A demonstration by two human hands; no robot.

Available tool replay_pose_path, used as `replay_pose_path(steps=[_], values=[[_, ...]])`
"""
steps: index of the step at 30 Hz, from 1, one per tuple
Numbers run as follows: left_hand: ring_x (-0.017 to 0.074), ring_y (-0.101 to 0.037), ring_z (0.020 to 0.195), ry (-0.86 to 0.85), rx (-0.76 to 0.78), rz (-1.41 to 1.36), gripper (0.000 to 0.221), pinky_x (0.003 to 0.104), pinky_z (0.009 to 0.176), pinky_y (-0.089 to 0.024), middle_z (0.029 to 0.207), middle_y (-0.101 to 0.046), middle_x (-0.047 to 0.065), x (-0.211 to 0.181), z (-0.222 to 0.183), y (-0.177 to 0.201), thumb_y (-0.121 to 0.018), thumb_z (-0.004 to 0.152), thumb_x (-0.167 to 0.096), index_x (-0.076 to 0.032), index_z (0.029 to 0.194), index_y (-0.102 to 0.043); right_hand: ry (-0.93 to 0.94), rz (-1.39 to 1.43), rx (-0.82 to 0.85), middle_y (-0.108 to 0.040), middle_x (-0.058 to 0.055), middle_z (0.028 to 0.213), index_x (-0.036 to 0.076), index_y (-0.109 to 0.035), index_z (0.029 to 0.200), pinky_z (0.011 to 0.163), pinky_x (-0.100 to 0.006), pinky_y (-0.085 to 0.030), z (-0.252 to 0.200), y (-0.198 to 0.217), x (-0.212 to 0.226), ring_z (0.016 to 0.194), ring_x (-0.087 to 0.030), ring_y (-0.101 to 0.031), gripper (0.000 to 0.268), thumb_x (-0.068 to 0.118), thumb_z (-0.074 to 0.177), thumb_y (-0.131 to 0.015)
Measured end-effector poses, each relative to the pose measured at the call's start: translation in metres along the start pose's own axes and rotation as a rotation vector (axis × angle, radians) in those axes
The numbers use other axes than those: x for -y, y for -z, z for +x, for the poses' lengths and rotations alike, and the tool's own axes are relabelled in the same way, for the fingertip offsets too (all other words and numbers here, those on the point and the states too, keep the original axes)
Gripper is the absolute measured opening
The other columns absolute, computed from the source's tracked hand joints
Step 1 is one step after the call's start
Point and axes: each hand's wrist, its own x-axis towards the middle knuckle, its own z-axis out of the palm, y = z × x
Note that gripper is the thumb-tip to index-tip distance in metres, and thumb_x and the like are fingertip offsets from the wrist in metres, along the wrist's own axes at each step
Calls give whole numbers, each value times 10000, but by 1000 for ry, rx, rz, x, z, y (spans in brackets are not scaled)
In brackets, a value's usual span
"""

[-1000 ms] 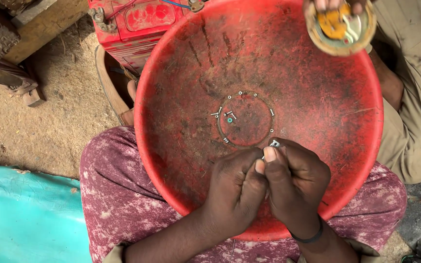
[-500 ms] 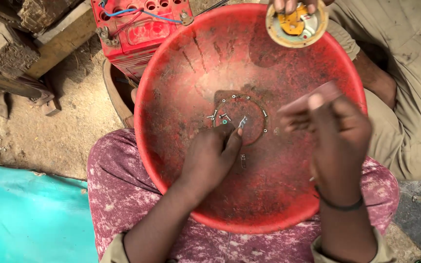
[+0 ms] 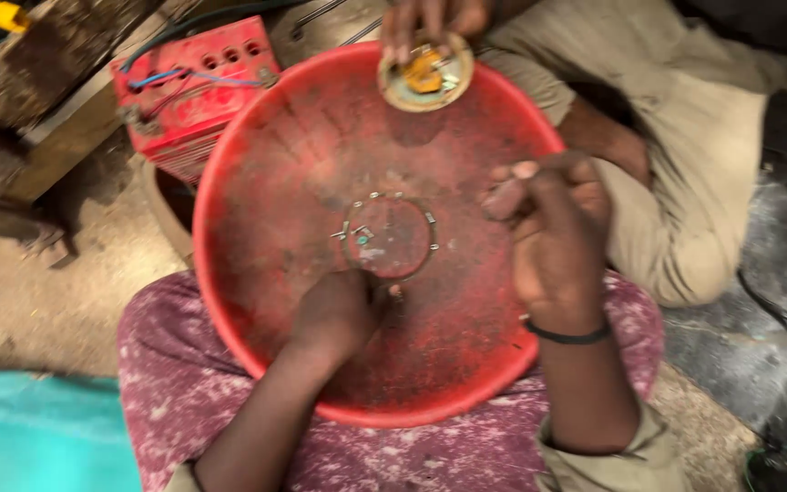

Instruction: Repairing a mechanical component, likely an automotive horn, by cleaning the surface with a file and assembling small parts.

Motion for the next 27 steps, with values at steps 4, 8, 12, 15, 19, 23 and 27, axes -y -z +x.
replay_pose_path(steps=[4,8,12,15,19,23,27], values=[[418,-692,912,45,-81,45,454,548,798,-530,914,-717,204,2,2,-4,-607,915,-526,-93,896,-743,-172,55,-85,-704,-123,933,86,-567,1113,688,-368,-582,0,-11,2,750,-227,-694,173,64,954,-632],[417,-694,907,56,-101,84,472,550,803,-533,906,-724,202,-5,-2,3,-578,938,-532,-89,898,-737,-264,137,-107,-695,-126,967,81,-571,1166,708,-366,-579,3,0,-7,799,-235,-705,209,66,958,-590],[411,-700,890,55,-102,78,476,547,793,-535,868,-730,197,-2,1,1,-568,939,-529,-86,887,-732,-369,216,-106,-698,-113,973,66,-591,1150,708,-350,-562,-3,-7,-19,805,-221,-688,222,51,930,-563],[410,-701,881,55,-108,56,471,546,784,-537,857,-730,194,-4,-1,2,-572,935,-525,-87,885,-736,-468,282,-111,-689,-82,927,67,-615,1103,652,-319,-521,-8,-2,-29,734,-182,-643,188,62,918,-584],[409,-700,884,60,-125,34,488,543,782,-539,859,-727,200,-1,-1,4,-572,944,-536,-82,882,-742,-541,402,-162,-654,-26,831,87,-648,1040,569,-264,-447,-3,8,-23,626,-116,-566,110,120,935,-645],[415,-694,887,54,-122,69,494,545,790,-533,867,-723,195,-1,-1,3,-574,945,-545,-87,873,-745,-438,374,-180,-648,-20,829,93,-640,1032,572,-259,-441,13,28,11,619,-104,-557,99,142,947,-657],[389,-711,859,74,-60,-45,459,522,781,-539,827,-733,178,-10,-4,12,-590,919,-529,-97,862,-734,-113,30,-99,-646,-10,878,92,-625,1061,601,-244,-427,39,65,50,680,-71,-556,71,117,1018,-676]])
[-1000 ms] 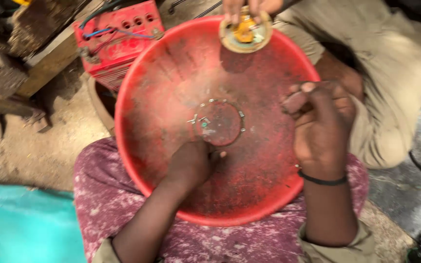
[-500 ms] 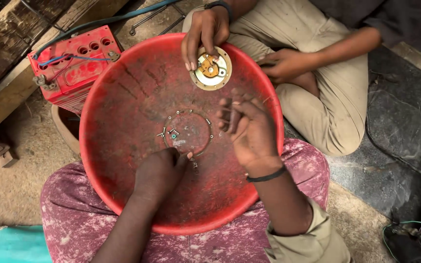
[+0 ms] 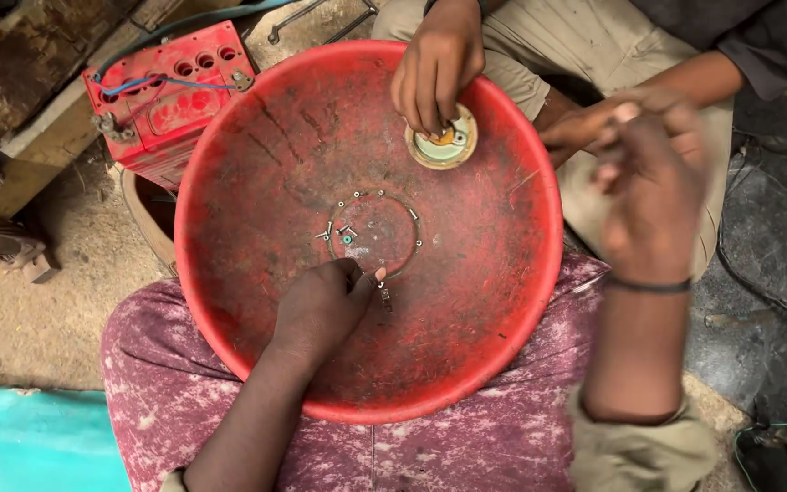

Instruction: Repairing a mechanical component, likely an automotive horn, by cleaning the surface with a file and assembling small parts.

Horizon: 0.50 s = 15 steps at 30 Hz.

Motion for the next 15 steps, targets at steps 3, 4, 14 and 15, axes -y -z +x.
replay_pose_path(steps=[3,4,14,15], values=[[379,-715,847,-22,14,-14,469,502,794,-541,814,-738,172,-1,-1,-2,-588,927,-535,-100,842,-743,248,-539,-2,-644,0,867,76,-700,1089,651,-248,-448,30,30,4,725,-71,-578,87,95,1004,-700],[383,-711,842,-69,1,-13,467,496,800,-536,817,-738,170,2,0,-4,-589,932,-523,-97,832,-752,286,-788,77,-629,3,857,46,-757,1107,711,-254,-473,41,44,0,760,-79,-590,127,67,987,-718],[436,-667,798,-184,16,-77,470,522,732,-505,772,-659,237,5,-2,-5,-628,944,-461,-13,803,-651,568,-1736,14,-713,-144,1026,144,-807,1140,871,-440,-536,62,57,-50,1088,-374,-623,361,63,790,-846],[434,-671,803,-190,-10,-92,465,521,731,-507,780,-664,235,8,0,-8,-639,932,-464,-14,818,-653,513,-1716,-28,-670,-182,1016,120,-801,1115,806,-435,-536,60,52,-47,983,-366,-637,354,85,770,-876]])
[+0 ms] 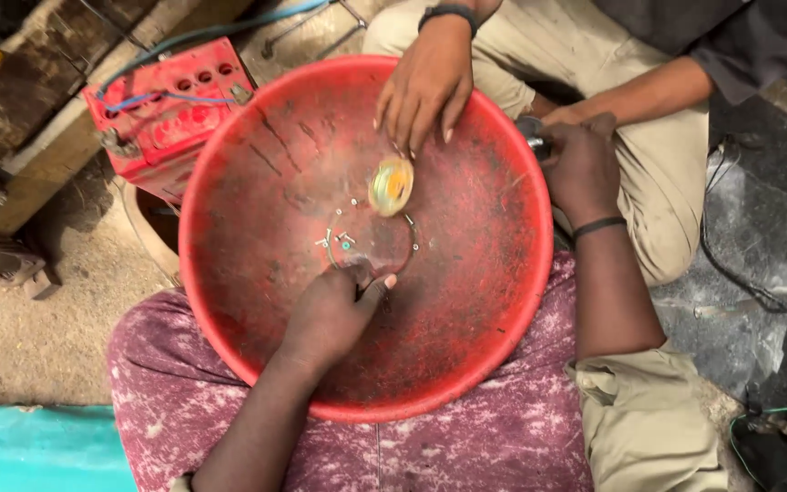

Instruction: Repairing a mechanical component, likely an automotive horn, by cleaning the surface with a file and assembling small parts.

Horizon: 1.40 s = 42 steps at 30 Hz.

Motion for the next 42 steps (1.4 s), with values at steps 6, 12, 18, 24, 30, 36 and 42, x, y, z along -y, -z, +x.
replay_pose_path(steps=[6,12,18,24,30,36,42], values=[[418,-676,800,-105,-64,-71,445,509,715,-513,818,-687,221,7,0,-7,-640,931,-469,-30,882,-686,-137,235,31,-696,-144,933,42,-755,1078,719,-325,-547,1,2,1,771,-215,-682,313,26,780,-848],[377,-692,776,-32,-46,-127,421,480,697,-521,792,-705,184,-10,-7,6,-626,925,-476,-63,897,-703,-108,491,-99,-728,-94,918,-10,-741,992,756,-285,-529,-1,-11,-30,834,-139,-674,55,17,964,-781],[277,-718,851,-107,-14,-631,508,412,759,-551,911,-727,124,-1,0,-4,-549,1001,-528,-42,1094,-665,110,449,-379,-614,-87,924,-24,-706,1012,760,-315,-473,-27,53,75,827,-161,-580,59,-65,1038,-738],[204,-617,1279,-241,155,-1484,698,432,1020,-567,1395,-597,55,-8,-11,15,-334,977,-599,-163,1519,-393,387,588,-56,-641,-73,909,36,-714,937,739,-324,-511,-78,50,198,814,-177,-636,80,-31,979,-719],[303,-602,1268,-308,116,-1678,844,486,1071,-515,1370,-609,182,3,-4,5,-250,1085,-648,31,1553,-428,314,799,262,-644,-94,983,23,-676,1070,682,-324,-605,-91,44,227,850,-153,-684,117,90,975,-663],[333,-579,1344,-361,281,-1789,894,487,1178,-452,1445,-564,262,-3,-8,20,-203,1066,-660,46,1600,-330,14,1403,299,-644,-109,883,41,-399,1548,686,-278,-577,-88,47,206,741,-129,-647,467,156,1118,-541],[354,-515,1412,-298,372,-1902,918,507,1207,-422,1526,-488,271,-3,-10,21,-179,1045,-663,50,1614,-275,-25,1234,139,-655,-156,999,-40,-521,1208,542,-298,-564,-97,50,216,697,-175,-666,191,103,1083,-533]])
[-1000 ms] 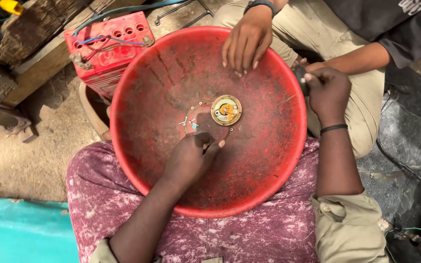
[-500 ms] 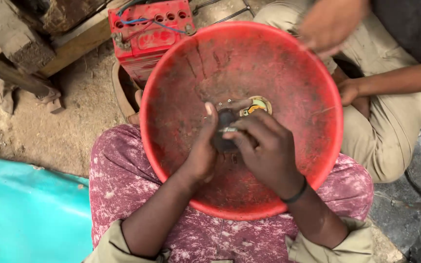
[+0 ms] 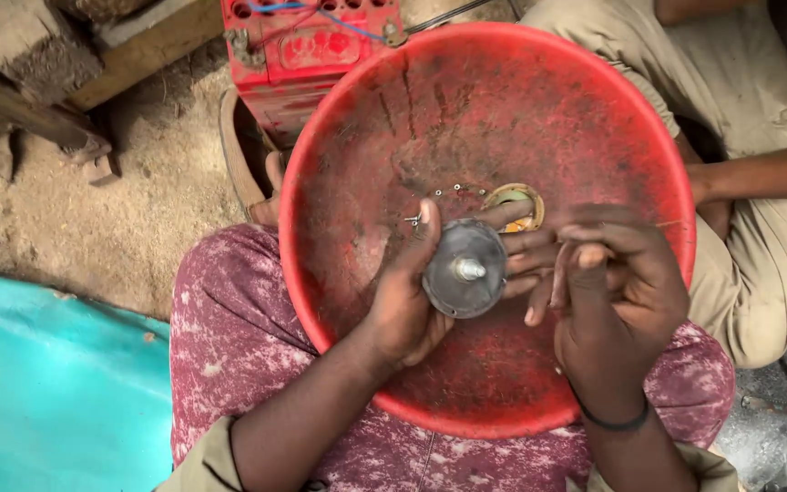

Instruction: Repairing a mechanical component, likely an automotive horn, by cleaning the surface with a file and assembling small parts.

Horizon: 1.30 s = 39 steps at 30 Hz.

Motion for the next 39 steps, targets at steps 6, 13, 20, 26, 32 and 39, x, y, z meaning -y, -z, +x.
replay_pose_path(steps=[6,13,20,26,32,39], values=[[358,-504,1425,-30,45,82,892,482,1221,-421,1532,-492,278,5,-2,5,-201,1074,-651,52,1615,-303,17,-182,71,-671,-124,846,-43,-631,1102,543,-265,-512,-9,-9,5,587,-104,-660,109,56,1066,-605],[304,-502,1440,-179,-75,197,738,453,1219,-408,1528,-507,237,-3,-7,-13,-336,1087,-486,66,1576,-364,101,-452,56,-643,-91,995,-22,-629,1135,752,-228,-501,-26,-27,-10,864,-73,-609,76,9,1066,-636],[288,-515,1484,-364,-71,532,658,411,1293,-371,1573,-524,245,0,-17,-14,-384,1155,-410,88,1584,-378,-49,-252,-5,-602,-19,814,2,-567,1108,505,-171,-389,-24,-45,-9,587,-6,-493,67,13,1055,-605],[293,-494,1459,-317,-101,323,669,417,1261,-372,1551,-504,251,4,-20,-18,-411,1117,-400,69,1587,-339,-15,-290,8,-572,-32,797,-13,-545,1059,481,-202,-389,-23,-45,-8,580,-30,-485,78,-8,1059,-623],[307,-502,1472,-336,-124,259,676,424,1263,-378,1548,-504,271,2,-17,-22,-423,1110,-399,93,1569,-357,-60,-128,89,-599,-36,763,-9,-568,1020,437,-201,-432,-23,-44,-8,505,-41,-531,57,15,1019,-621],[309,-499,1470,-322,-100,214,632,415,1282,-354,1536,-511,274,-1,-13,-20,-416,1080,-278,123,1564,-352,51,-242,43,-614,-80,828,-36,-573,1035,526,-215,-430,-23,-44,-16,611,-77,-531,82,-4,1059,-645]])
